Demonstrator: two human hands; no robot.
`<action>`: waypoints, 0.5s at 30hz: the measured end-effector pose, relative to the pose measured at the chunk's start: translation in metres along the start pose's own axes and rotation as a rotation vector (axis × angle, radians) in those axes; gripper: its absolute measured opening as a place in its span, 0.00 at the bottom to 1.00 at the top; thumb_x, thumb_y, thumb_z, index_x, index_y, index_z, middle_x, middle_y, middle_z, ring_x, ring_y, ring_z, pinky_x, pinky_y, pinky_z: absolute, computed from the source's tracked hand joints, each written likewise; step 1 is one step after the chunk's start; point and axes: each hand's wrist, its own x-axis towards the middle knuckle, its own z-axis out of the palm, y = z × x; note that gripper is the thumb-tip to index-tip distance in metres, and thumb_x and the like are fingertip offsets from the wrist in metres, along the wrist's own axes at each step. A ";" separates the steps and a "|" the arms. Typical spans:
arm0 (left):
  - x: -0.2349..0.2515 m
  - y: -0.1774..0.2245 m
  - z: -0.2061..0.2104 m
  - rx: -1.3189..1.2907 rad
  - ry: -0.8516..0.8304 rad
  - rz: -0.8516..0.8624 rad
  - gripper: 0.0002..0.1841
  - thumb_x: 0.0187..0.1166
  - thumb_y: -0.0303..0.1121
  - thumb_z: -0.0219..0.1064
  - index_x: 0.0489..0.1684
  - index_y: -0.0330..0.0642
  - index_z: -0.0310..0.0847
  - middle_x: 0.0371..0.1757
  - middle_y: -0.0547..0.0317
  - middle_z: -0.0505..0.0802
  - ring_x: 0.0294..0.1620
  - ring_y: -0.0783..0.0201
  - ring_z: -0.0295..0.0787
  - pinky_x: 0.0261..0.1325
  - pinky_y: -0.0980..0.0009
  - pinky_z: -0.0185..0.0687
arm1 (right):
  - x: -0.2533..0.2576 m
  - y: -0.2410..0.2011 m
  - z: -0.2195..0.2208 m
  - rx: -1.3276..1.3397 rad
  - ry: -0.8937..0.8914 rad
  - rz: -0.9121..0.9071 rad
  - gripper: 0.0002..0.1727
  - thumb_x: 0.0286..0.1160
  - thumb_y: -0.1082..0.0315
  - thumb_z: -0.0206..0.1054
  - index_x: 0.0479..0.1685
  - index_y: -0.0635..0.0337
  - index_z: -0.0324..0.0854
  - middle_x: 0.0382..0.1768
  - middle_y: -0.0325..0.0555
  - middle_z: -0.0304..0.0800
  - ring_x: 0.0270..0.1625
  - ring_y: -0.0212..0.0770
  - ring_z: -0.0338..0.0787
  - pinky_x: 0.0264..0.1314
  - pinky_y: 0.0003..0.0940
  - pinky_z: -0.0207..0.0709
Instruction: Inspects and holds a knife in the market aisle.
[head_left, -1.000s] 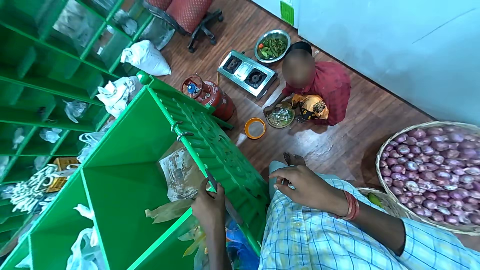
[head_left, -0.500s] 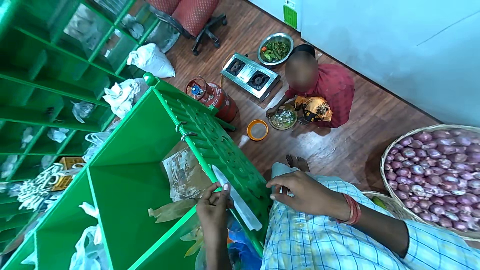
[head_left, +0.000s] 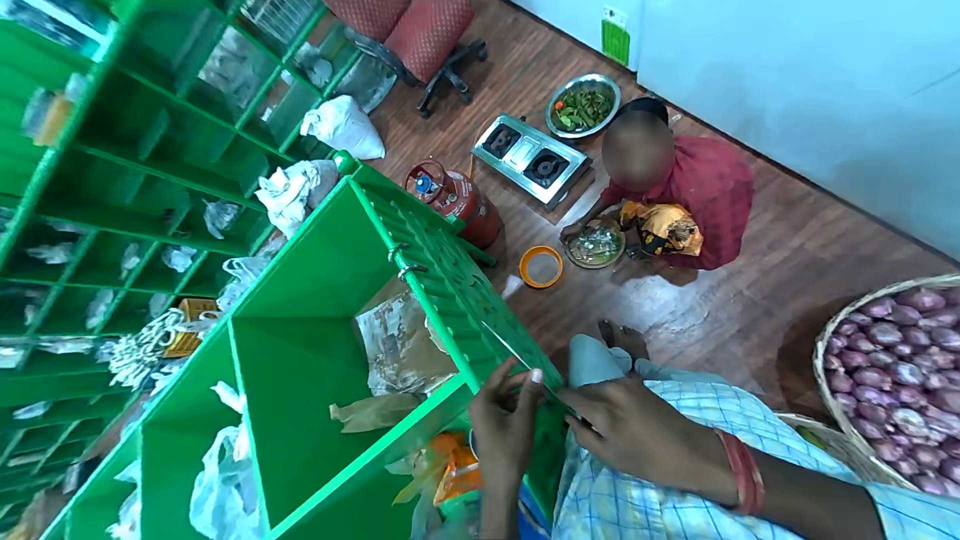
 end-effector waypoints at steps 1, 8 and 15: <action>0.000 0.000 0.000 0.026 0.000 0.007 0.19 0.78 0.27 0.74 0.65 0.27 0.83 0.40 0.48 0.98 0.36 0.55 0.99 0.43 0.58 1.00 | 0.001 -0.002 0.004 -0.048 0.018 -0.036 0.17 0.83 0.59 0.59 0.58 0.57 0.88 0.25 0.43 0.86 0.26 0.43 0.88 0.27 0.40 0.83; -0.002 -0.009 -0.009 -0.012 0.024 -0.065 0.09 0.84 0.27 0.66 0.48 0.31 0.90 0.40 0.46 0.97 0.35 0.54 0.98 0.37 0.59 0.98 | 0.003 -0.004 0.000 -0.043 -0.065 -0.070 0.26 0.90 0.44 0.53 0.62 0.54 0.87 0.30 0.43 0.89 0.30 0.44 0.91 0.31 0.42 0.86; 0.006 -0.020 -0.052 0.475 0.312 -0.007 0.05 0.77 0.33 0.75 0.42 0.43 0.94 0.29 0.65 0.98 0.21 0.68 0.93 0.23 0.66 0.91 | 0.000 0.007 -0.003 0.038 -0.130 -0.025 0.22 0.90 0.49 0.54 0.63 0.52 0.87 0.35 0.44 0.91 0.34 0.44 0.92 0.36 0.43 0.86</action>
